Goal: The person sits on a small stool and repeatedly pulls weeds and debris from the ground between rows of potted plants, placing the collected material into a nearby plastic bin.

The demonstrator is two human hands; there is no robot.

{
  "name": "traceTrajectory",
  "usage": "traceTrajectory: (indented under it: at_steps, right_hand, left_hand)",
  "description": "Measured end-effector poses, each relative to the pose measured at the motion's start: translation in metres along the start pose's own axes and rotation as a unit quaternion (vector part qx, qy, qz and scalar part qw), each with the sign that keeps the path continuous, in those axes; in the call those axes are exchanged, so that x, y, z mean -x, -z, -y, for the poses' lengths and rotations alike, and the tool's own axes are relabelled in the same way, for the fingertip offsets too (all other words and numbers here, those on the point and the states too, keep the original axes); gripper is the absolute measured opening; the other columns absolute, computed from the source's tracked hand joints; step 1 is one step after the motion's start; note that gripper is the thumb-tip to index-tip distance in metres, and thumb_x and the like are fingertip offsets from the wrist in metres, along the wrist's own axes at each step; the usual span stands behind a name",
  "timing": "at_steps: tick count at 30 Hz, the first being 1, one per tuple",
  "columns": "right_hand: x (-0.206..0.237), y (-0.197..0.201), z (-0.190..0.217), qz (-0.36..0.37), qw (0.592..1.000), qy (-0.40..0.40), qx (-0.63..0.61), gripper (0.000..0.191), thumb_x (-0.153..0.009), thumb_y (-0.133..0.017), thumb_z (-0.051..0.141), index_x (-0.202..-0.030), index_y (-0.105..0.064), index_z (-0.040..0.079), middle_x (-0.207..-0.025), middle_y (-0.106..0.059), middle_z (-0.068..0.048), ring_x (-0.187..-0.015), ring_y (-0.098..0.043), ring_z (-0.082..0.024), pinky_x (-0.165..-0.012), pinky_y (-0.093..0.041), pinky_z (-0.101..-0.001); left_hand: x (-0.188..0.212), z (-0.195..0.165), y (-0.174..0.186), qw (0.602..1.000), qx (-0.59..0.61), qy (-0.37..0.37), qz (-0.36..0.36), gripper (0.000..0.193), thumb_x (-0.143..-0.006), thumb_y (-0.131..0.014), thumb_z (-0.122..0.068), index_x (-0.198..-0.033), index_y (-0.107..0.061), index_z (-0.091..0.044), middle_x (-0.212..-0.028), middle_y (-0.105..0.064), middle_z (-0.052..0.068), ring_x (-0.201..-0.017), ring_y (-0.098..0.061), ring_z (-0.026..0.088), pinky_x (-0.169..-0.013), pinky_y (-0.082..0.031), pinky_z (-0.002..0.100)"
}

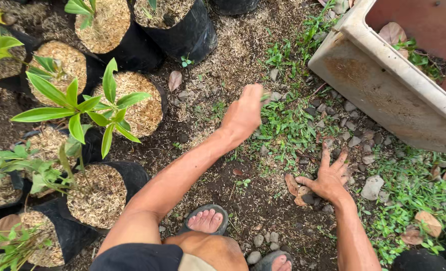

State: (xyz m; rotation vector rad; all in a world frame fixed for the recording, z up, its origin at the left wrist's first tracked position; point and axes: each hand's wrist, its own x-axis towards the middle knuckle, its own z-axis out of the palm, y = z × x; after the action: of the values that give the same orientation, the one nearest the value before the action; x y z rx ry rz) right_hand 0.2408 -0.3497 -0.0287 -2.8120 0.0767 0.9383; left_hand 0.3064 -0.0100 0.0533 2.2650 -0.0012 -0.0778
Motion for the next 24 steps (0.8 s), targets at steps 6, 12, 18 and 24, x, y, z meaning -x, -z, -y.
traceTrajectory:
  at_steps: [6, 12, 18, 24]
  right_hand:
    - [-0.001, -0.003, -0.004, -0.017, 1.000, 0.011, 0.003, 0.147, -0.057, -0.089, 0.062, -0.162, 0.008, 0.027, -0.156, 0.020, -0.044, -0.146, -0.002, -0.065, -0.115, -0.017, -0.0735]
    - [-0.002, 0.003, 0.004, -0.016, 1.000, 0.001, 0.013, 0.148, -0.055, -0.090, 0.060, -0.163, 0.006, 0.028, -0.158, 0.018, -0.043, -0.148, -0.003, -0.063, -0.116, -0.016, -0.0723]
    - [-0.004, 0.000, -0.004, -0.017, 1.000, 0.009, 0.002, 0.144, -0.057, -0.090, 0.064, -0.162, 0.001, 0.026, -0.156, 0.019, -0.044, -0.147, -0.002, -0.064, -0.115, -0.016, -0.0718]
    - [0.000, 0.002, 0.003, -0.028, 1.000, 0.006, 0.011, 0.139, -0.058, -0.088, 0.065, -0.162, -0.003, 0.029, -0.160, 0.014, -0.041, -0.147, -0.004, -0.062, -0.118, -0.013, -0.0715]
  left_hand:
    - [-0.060, -0.161, -0.021, 0.959, 0.081, -0.250, -0.107, 0.085, -0.086, -0.066, -0.058, -0.150, -0.035, -0.010, -0.125, -0.056, 0.020, -0.092, -0.071, 0.038, -0.079, -0.061, 0.046]
    - [-0.057, -0.097, -0.010, 0.948, 0.041, -0.230, -0.218, 0.058, -0.088, -0.072, -0.037, -0.135, -0.054, -0.008, -0.117, -0.062, 0.013, -0.112, -0.065, 0.033, -0.089, -0.053, 0.047]
    - [-0.002, 0.062, -0.024, 0.975, -0.218, -0.014, -0.031, 0.087, -0.081, -0.077, -0.042, -0.143, -0.039, 0.006, -0.144, -0.038, 0.030, -0.134, -0.038, 0.044, -0.100, -0.032, 0.066]
    - [-0.013, 0.045, -0.055, 0.998, -0.046, -0.028, -0.033, 0.074, -0.097, -0.070, -0.041, -0.149, -0.039, 0.000, -0.151, -0.039, 0.025, -0.143, -0.037, 0.042, -0.115, -0.030, 0.064]
